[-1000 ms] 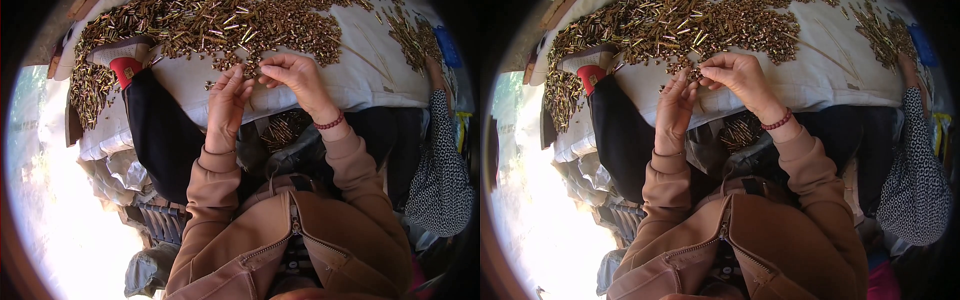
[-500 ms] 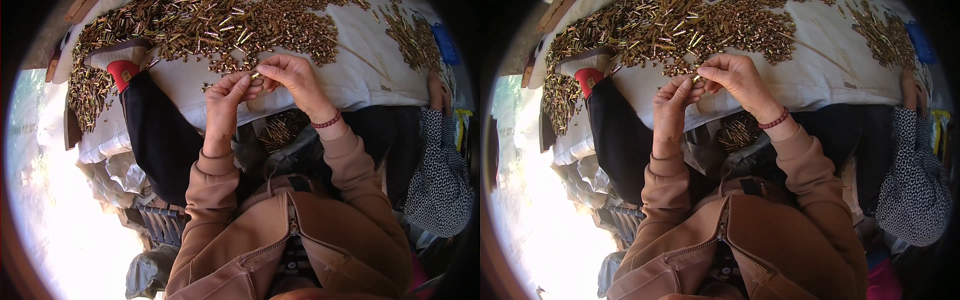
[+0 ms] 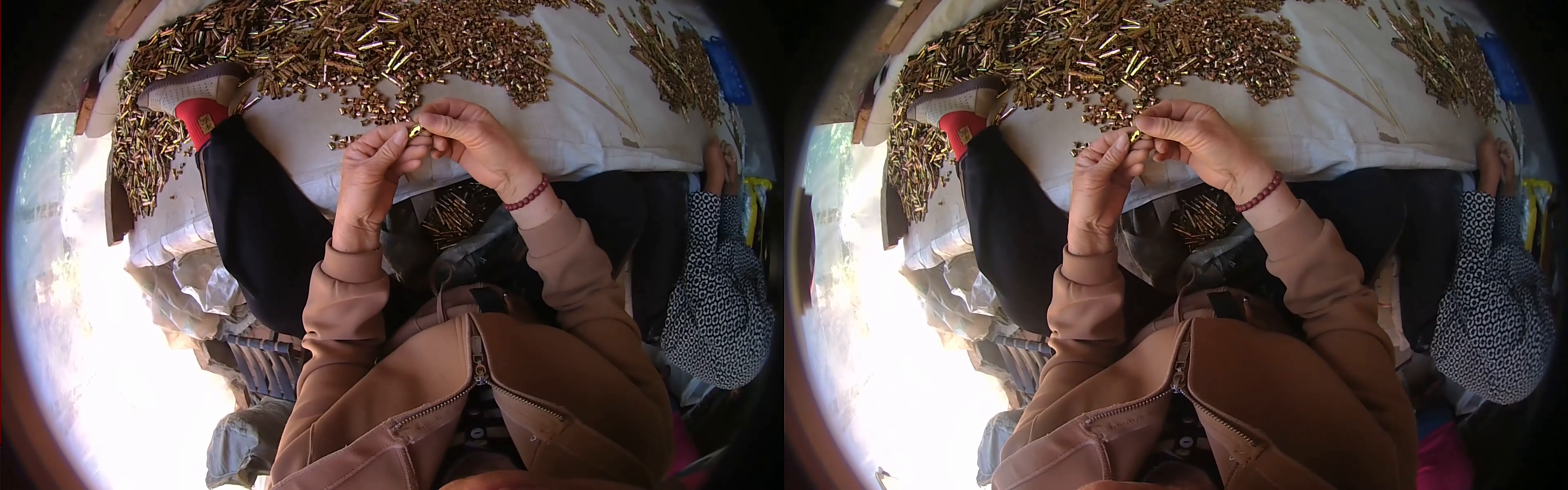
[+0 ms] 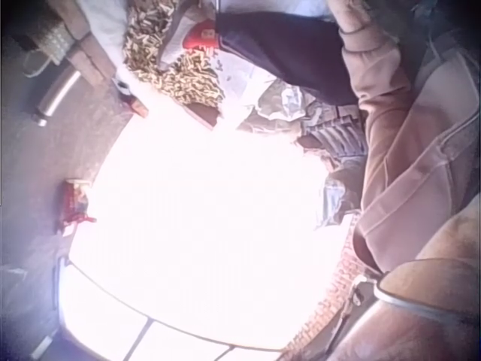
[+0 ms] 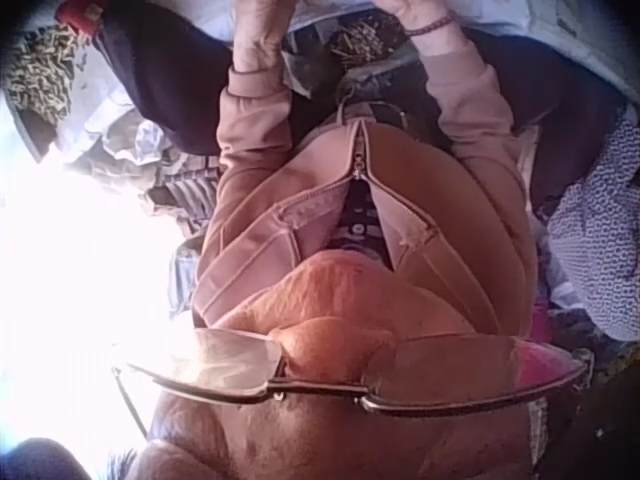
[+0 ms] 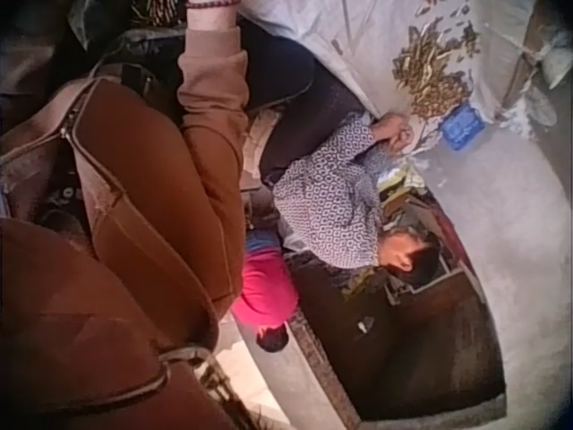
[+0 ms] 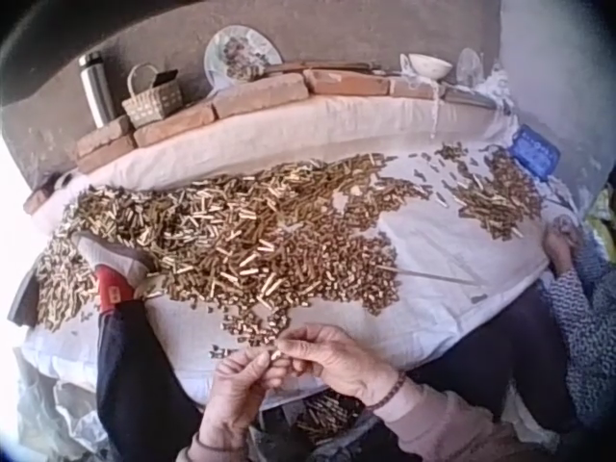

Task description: The person assembles metal components by hand, picking small metal pieces from a pile, inserting them into metal casings, and dropping the finished pieces into a bag below.

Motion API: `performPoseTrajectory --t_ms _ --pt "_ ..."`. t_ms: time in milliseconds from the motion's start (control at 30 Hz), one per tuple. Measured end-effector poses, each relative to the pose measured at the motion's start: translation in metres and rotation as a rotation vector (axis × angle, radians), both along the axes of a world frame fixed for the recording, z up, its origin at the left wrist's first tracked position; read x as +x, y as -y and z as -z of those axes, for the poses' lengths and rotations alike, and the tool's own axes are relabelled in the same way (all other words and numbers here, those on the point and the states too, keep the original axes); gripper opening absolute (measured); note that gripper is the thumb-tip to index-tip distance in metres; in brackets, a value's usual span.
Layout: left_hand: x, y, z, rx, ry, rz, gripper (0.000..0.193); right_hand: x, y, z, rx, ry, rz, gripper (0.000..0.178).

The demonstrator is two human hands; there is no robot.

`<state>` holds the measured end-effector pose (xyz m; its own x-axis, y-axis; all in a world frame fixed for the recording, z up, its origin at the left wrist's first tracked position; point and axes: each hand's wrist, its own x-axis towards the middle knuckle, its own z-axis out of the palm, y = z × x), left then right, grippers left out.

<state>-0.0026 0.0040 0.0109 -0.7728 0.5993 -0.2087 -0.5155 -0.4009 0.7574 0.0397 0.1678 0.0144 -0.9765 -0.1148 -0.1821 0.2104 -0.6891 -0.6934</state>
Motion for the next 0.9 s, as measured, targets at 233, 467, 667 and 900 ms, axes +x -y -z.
performPoseTrajectory --t_ms 233,467,667,900 --pt "0.0 0.0 0.0 -0.018 0.008 0.002 0.02 -0.001 0.001 0.004 0.017 0.023 -0.02 0.016" --pt "0.0 -0.001 0.0 0.013 0.064 -0.024 0.02 -0.004 -0.001 0.003 0.016 0.033 0.008 0.019" --pt "-0.003 0.003 -0.002 0.024 0.066 -0.026 0.02 -0.009 -0.011 0.012 0.945 -0.242 0.199 0.028" --pt "-0.004 0.004 -0.006 -0.016 -0.015 0.013 0.018 -0.005 0.006 0.014 1.683 -0.485 0.319 0.012"
